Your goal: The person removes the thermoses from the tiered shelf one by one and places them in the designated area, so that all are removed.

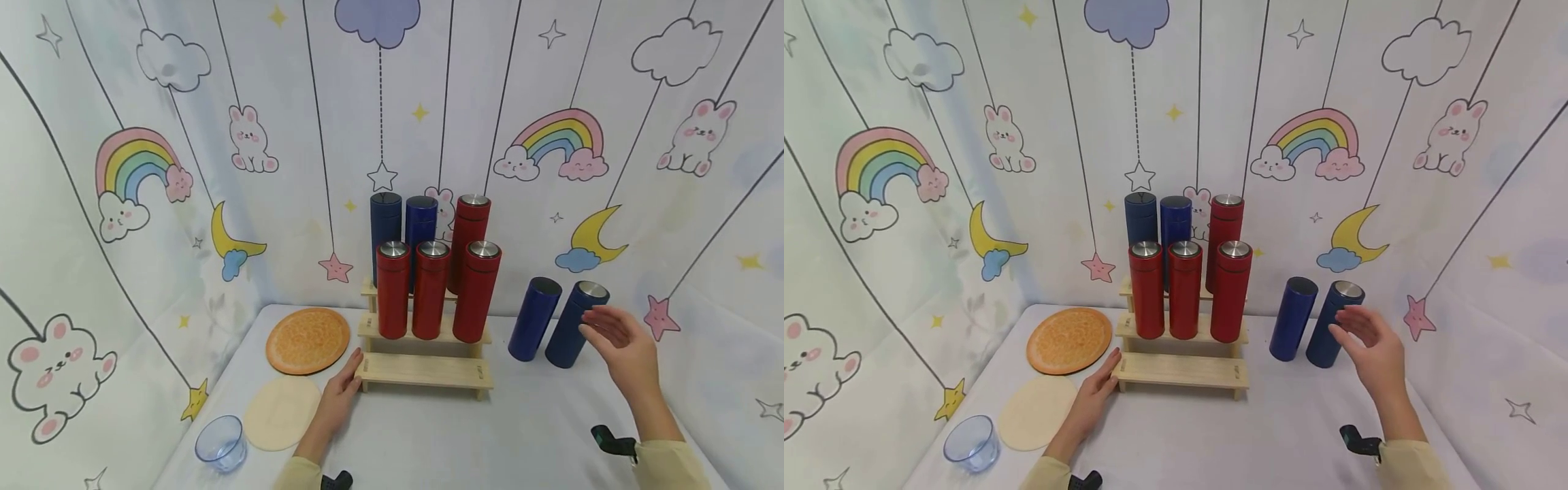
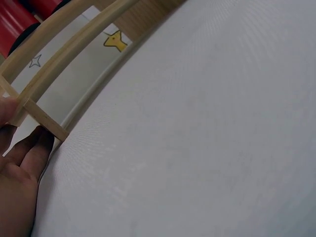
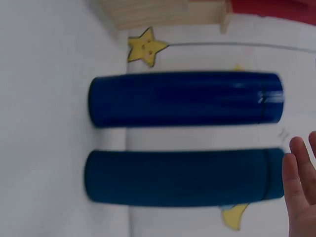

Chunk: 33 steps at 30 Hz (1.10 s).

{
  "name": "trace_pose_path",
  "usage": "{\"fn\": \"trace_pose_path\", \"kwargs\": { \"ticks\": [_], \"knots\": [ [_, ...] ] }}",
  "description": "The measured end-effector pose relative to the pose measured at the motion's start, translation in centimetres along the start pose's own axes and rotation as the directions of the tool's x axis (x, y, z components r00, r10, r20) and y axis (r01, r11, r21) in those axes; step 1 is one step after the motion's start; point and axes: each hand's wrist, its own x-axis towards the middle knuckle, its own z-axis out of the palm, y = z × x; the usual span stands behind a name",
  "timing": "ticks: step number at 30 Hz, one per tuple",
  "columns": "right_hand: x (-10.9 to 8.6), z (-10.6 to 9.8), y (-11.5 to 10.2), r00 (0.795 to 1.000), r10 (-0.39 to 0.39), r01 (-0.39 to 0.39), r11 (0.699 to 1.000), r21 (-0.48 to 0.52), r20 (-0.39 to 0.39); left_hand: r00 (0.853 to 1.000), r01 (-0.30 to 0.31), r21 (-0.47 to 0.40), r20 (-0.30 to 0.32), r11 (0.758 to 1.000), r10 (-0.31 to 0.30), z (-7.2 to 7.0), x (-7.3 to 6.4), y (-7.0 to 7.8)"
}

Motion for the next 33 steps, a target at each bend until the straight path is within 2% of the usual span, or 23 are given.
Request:
{"fn": "trace_pose_path", "kwargs": {
  "ticks": [6, 11, 17, 27, 33],
  "knots": [
    [0.3, 1.7, -3.2, 0.987, -0.123, 0.118, 0.992, 0.054, 0.107, 1.000, -0.009, -0.001, -0.003, 1.000, 0.009, -0.1, -0.1, -0.3],
    [0.6, 3.6, -5.3, 0.966, -0.167, 0.152, 0.984, 0.093, 0.198, 1.000, -0.003, -0.011, -0.011, 1.000, 0.003, -0.1, -0.2, -0.1],
    [1.1, 5.8, -6.5, 0.954, -0.152, 0.145, 0.988, 0.048, 0.260, 1.000, -0.006, -0.018, -0.007, 1.000, 0.006, 0.0, -0.1, 0.1],
    [1.9, 9.3, -6.5, 0.922, -0.148, 0.106, 0.985, 0.137, 0.359, 1.000, 0.000, -0.025, 0.001, 1.000, 0.000, 0.1, -0.1, -0.1],
    [2.2, 11.1, -6.6, 0.917, -0.129, 0.077, 0.986, 0.150, 0.378, 1.000, 0.001, -0.032, 0.004, 0.999, -0.001, 0.0, 0.0, 0.0]
  ]
}}
